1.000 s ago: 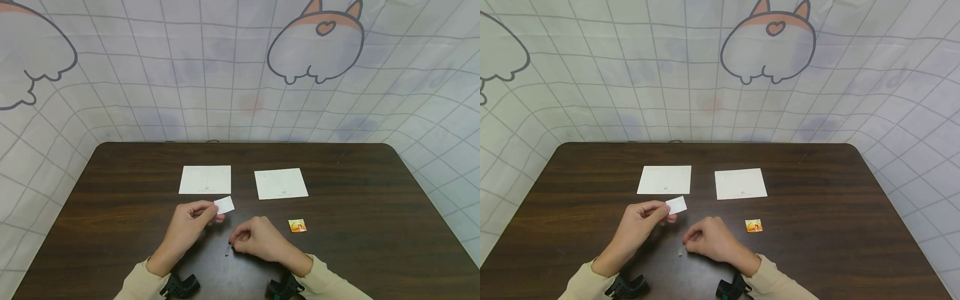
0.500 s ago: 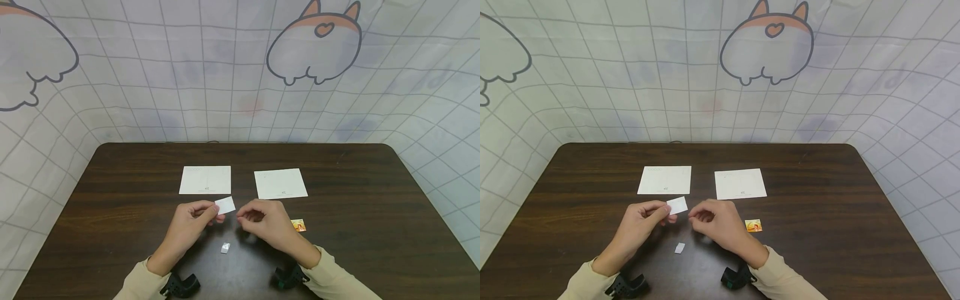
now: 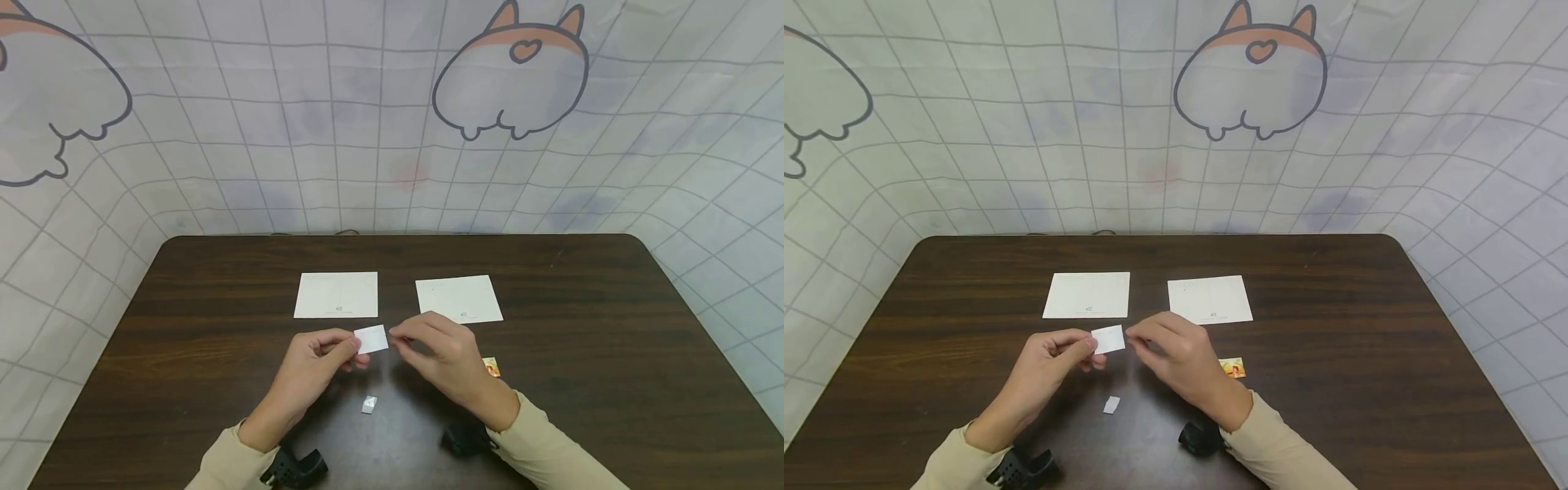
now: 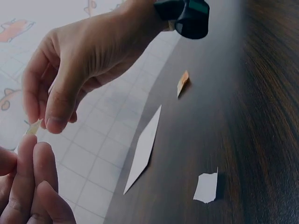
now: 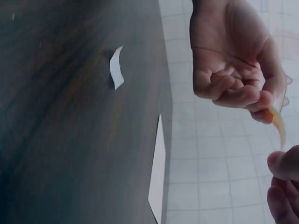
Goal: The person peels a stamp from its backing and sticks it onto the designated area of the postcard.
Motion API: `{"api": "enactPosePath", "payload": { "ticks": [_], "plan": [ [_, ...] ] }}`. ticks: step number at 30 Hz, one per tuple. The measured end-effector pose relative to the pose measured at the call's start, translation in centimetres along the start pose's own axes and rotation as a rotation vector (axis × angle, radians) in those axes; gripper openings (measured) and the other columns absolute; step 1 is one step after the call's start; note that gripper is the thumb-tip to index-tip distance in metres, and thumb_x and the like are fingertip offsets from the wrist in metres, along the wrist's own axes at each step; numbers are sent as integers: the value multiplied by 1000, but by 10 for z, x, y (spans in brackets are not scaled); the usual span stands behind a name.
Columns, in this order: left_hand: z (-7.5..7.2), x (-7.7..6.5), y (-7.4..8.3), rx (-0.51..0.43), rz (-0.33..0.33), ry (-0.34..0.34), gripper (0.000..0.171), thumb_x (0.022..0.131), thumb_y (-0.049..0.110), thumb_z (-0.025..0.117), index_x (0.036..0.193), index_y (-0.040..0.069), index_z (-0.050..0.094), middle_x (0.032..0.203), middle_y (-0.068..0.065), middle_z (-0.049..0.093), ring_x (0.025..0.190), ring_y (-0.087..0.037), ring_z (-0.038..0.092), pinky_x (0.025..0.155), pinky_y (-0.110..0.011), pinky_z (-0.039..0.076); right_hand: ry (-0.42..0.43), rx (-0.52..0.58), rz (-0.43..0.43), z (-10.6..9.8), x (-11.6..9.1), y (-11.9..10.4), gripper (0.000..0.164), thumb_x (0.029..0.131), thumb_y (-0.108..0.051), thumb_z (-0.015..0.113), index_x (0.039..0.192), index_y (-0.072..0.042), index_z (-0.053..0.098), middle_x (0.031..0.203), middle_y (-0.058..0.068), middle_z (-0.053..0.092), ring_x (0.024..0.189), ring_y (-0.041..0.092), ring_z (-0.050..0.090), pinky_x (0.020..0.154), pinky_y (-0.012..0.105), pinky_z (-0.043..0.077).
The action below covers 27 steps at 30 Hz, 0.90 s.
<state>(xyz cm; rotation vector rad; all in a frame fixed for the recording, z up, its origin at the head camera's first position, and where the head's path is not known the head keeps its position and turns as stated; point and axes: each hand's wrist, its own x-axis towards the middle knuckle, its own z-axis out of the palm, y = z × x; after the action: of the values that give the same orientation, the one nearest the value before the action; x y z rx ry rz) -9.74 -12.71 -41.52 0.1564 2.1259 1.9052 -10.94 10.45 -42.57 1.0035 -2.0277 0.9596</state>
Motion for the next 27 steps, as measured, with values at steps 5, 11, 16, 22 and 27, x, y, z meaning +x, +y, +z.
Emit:
{"api": "enactPosePath", "payload": {
  "ticks": [5, 11, 16, 22, 27],
  "plan": [
    [0, -1, -1, -5, -3, -13, 25, 100, 14, 67, 108, -9, 74, 85, -16, 80, 76, -6, 74, 73, -23, 58, 3, -8, -105, 2, 1, 1, 10, 88, -3, 79, 96, -9, 78, 89, 1, 76, 82, 11, 73, 76, 22, 62],
    [-1, -1, -2, -3, -20, -12, 26, 100, 14, 68, 107, -9, 73, 83, -14, 80, 74, -6, 74, 72, -22, 58, -11, -1, -201, 1, 2, 0, 6, 94, -6, 74, 96, -5, 80, 94, 4, 76, 85, 15, 73, 80, 23, 62],
    [-3, -1, -3, 3, -24, -25, 25, 100, 14, 68, 107, -10, 73, 83, -15, 80, 74, -7, 74, 72, -22, 58, -25, -17, -246, 1, 3, -1, 7, 95, -6, 74, 96, -5, 80, 98, 6, 76, 87, 16, 73, 80, 24, 62],
    [-5, -1, -5, 16, -42, -47, 24, 100, 12, 66, 108, -10, 72, 82, -12, 80, 74, -8, 74, 73, -23, 58, -54, -14, -313, 2, 3, -1, 13, 99, -6, 67, 97, -3, 80, 99, 7, 76, 88, 18, 73, 83, 26, 62],
    [-7, -2, -8, 30, -59, -60, 24, 100, 12, 66, 108, -9, 73, 81, -10, 80, 74, -9, 75, 74, -24, 58, -84, -20, -345, 3, 1, -2, 14, 100, -5, 65, 99, -2, 79, 100, 9, 77, 90, 19, 73, 86, 27, 62]
  ]
}}
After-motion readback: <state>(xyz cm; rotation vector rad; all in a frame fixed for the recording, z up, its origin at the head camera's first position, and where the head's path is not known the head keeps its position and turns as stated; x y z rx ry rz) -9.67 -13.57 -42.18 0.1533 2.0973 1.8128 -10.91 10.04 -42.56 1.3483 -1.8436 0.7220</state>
